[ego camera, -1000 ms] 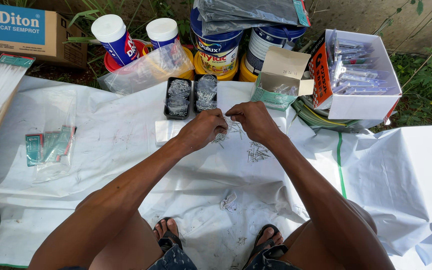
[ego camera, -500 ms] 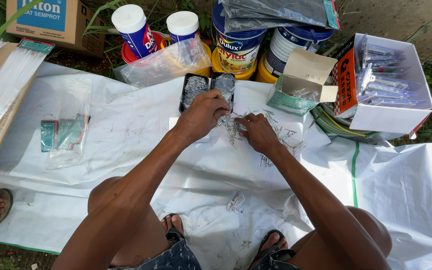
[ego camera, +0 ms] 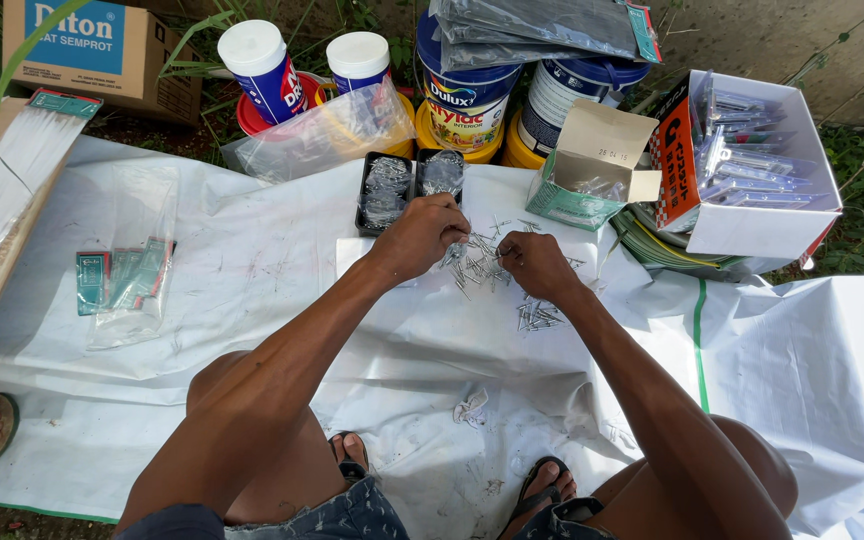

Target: The person organizes small metal screws on a white sheet by hand, picking them up individually and placing them in groups or back into a small plastic container.

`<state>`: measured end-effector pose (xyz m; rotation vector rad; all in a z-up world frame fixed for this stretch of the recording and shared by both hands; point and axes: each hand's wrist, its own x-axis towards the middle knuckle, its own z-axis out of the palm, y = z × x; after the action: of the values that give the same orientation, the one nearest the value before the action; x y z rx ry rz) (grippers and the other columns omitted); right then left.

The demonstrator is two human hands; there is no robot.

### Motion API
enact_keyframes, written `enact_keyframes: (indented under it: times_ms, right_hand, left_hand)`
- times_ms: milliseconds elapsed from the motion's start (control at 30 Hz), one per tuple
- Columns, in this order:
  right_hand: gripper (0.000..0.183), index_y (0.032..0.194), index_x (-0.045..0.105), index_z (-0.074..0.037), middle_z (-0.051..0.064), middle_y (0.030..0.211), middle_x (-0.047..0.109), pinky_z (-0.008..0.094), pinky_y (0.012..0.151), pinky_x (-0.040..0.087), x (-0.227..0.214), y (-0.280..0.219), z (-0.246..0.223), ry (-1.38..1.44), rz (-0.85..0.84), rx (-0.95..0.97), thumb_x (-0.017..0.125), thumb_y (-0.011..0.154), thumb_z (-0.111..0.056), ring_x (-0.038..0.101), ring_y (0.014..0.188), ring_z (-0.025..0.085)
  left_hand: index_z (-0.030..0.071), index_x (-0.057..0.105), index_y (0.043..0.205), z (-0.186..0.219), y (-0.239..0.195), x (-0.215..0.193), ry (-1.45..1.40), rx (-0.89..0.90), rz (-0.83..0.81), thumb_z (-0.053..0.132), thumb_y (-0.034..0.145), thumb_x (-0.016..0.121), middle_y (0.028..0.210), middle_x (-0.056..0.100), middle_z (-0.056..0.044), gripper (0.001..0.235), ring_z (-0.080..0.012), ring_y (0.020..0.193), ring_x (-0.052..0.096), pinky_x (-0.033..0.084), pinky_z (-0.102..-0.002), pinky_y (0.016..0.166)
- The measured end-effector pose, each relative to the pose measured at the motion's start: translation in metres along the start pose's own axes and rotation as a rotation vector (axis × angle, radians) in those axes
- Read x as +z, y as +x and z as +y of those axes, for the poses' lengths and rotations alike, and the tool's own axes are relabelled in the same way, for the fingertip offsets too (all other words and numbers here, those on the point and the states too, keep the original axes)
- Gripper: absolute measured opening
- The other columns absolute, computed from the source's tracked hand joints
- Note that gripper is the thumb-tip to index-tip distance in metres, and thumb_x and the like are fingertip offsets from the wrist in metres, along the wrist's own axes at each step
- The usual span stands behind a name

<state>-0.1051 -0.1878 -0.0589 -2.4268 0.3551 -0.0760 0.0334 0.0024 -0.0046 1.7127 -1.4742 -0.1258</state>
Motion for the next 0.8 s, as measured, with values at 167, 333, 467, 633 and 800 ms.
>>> enact_keyframes:
  times_ms: [167,333,467,633,800]
  right_hand:
    - [0.015,0.097,0.070,-0.006,0.015,0.079,0.071,0.043,0.073,0.051,-0.024,0.002,-0.008,0.090,-0.057,0.098,0.066,0.084,-0.010,0.068,0.078,0.029]
    - [0.016,0.093,0.072,-0.007,0.012,0.078,0.073,0.039,0.075,0.050,-0.046,0.000,-0.021,0.106,-0.117,0.178,0.070,0.078,-0.014,0.069,0.074,0.022]
    - [0.021,0.099,0.070,-0.003,0.013,0.082,0.072,0.033,0.076,0.051,-0.069,-0.007,-0.046,0.286,-0.076,0.205,0.071,0.081,-0.014,0.066,0.077,0.018]
    - [0.021,0.101,0.067,0.003,0.014,0.083,0.068,0.028,0.074,0.055,-0.085,-0.015,-0.081,0.511,-0.057,0.159,0.070,0.086,-0.012,0.063,0.077,0.015]
    - [0.021,0.100,0.068,0.005,0.014,0.081,0.069,0.023,0.068,0.055,-0.082,-0.015,-0.088,0.589,-0.071,0.234,0.068,0.084,-0.008,0.063,0.072,0.012]
  left_hand:
    - [0.008,0.070,0.080,-0.001,0.001,-0.001,-0.010,-0.009,-0.025,0.005,0.082,0.072,0.078,0.060,-0.009,0.004,-0.0259,0.072,0.064,0.051,-0.033,0.065]
    - [0.007,0.070,0.081,-0.002,-0.004,0.005,-0.046,-0.035,-0.031,0.004,0.083,0.071,0.078,0.061,-0.011,0.004,-0.0284,0.072,0.064,0.051,-0.035,0.065]
    - [0.008,0.071,0.081,-0.011,-0.002,0.012,-0.050,-0.020,-0.049,0.005,0.082,0.072,0.078,0.060,-0.010,0.003,-0.0274,0.071,0.064,0.051,-0.034,0.064]
    - [0.008,0.071,0.083,-0.008,0.001,0.014,-0.074,-0.002,-0.056,0.004,0.082,0.072,0.077,0.060,-0.010,0.005,-0.0262,0.070,0.063,0.051,-0.032,0.062]
    - [0.006,0.071,0.084,-0.006,0.002,0.018,-0.005,0.052,-0.088,0.004,0.083,0.073,0.078,0.059,-0.010,0.003,-0.0265,0.070,0.064,0.051,-0.032,0.061]
